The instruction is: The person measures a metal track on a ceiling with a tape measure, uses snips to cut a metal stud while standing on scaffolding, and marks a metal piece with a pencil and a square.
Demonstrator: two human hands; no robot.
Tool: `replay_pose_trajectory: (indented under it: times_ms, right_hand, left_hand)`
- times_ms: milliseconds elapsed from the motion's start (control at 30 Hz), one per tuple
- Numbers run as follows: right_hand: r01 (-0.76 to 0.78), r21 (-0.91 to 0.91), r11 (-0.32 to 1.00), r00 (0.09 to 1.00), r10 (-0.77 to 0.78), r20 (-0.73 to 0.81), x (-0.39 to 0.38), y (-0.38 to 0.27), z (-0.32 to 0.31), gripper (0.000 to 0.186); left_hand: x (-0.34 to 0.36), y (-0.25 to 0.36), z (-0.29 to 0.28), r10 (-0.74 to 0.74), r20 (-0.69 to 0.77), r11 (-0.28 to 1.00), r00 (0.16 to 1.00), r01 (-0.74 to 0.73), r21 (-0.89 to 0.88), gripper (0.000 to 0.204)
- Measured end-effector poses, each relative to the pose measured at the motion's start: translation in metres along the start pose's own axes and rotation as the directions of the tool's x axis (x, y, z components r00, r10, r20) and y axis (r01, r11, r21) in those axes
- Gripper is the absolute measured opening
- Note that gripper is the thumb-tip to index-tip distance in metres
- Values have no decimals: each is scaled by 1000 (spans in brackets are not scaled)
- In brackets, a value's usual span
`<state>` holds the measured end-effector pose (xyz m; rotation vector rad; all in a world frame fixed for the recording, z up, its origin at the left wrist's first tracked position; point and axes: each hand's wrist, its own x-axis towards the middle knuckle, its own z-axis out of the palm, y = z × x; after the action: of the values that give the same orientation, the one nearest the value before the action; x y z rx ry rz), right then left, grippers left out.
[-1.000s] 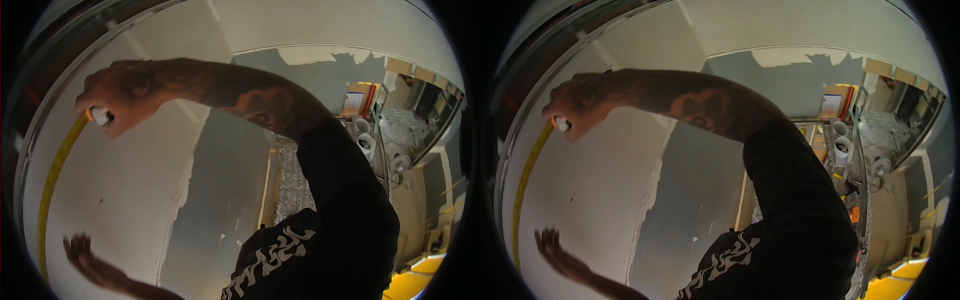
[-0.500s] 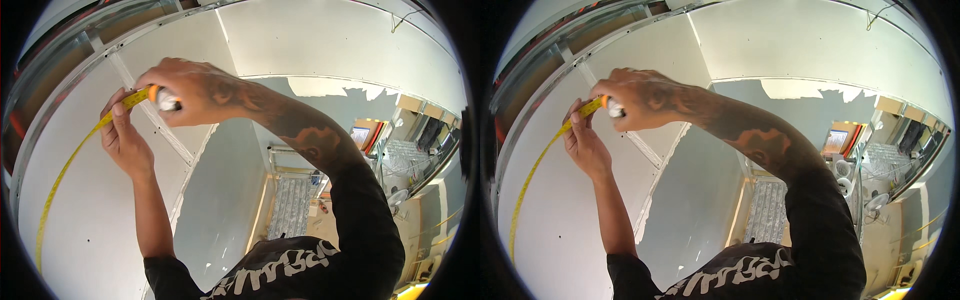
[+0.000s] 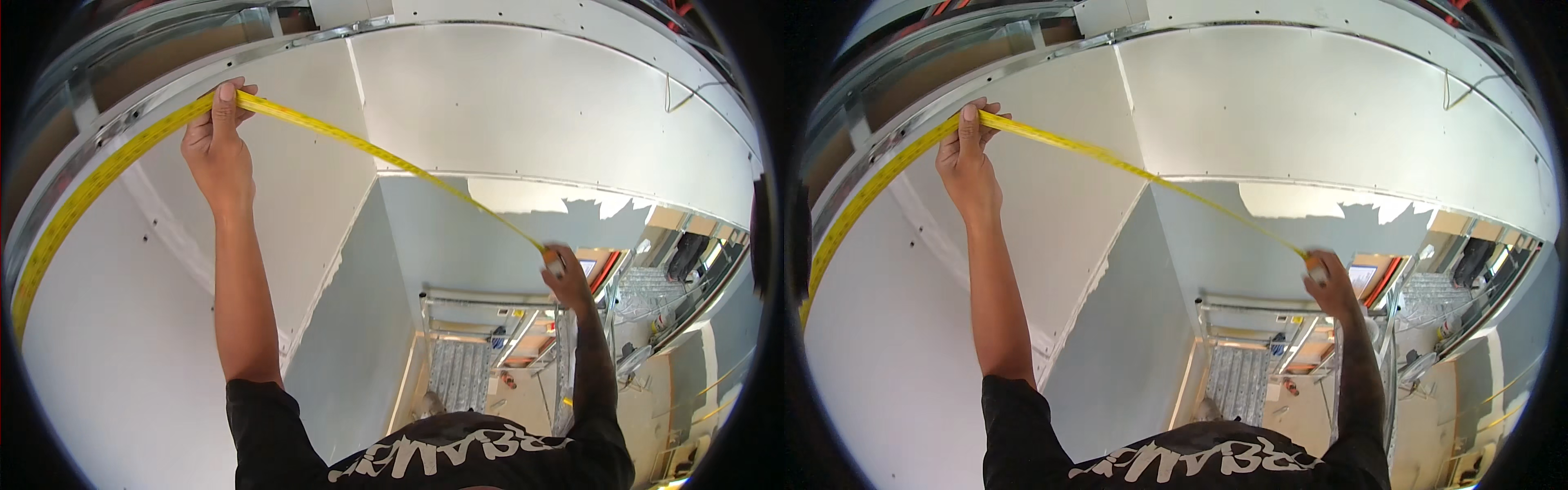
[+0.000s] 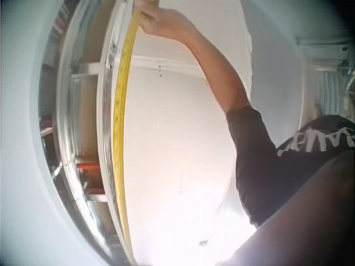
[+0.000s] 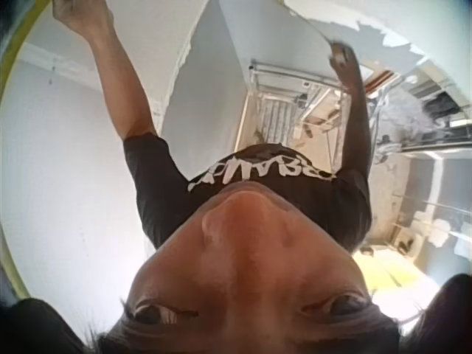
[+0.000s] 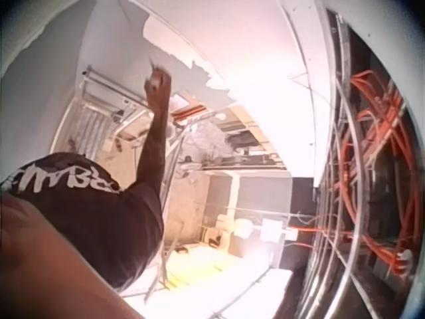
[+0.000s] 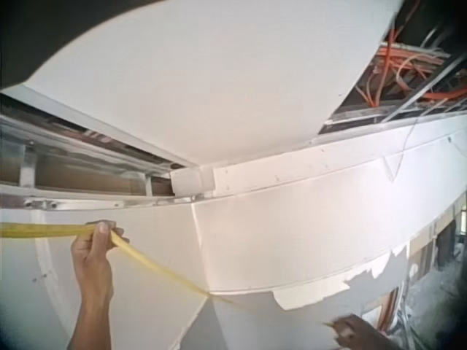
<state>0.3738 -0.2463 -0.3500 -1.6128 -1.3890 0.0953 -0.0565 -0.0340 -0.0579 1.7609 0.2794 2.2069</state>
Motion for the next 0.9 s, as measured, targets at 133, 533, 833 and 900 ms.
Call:
replay_pose_trajectory:
  times_ms: [133,533,833,900]
  right_hand:
    - [-141,-32,990,986,137,-94,-27,42,-36,46]
    - [150,-737,659,852,-464,-242,110,-189,-83,36]
    - [-3,-982,188,671,-728,-141,219,-253,-66,36]
    - [-3,-995,97,629,-774,-77,240,-258,-63,36]
  left_hand:
    - [27,-27,28,-12,-63,1000,998,11,-23,29]
    - [82,-50,81,318,-232,941,920,-276,196,32]
    - [83,-46,87,438,-181,893,881,-403,199,34]
    - [80,-48,91,432,-188,892,882,-387,232,36]
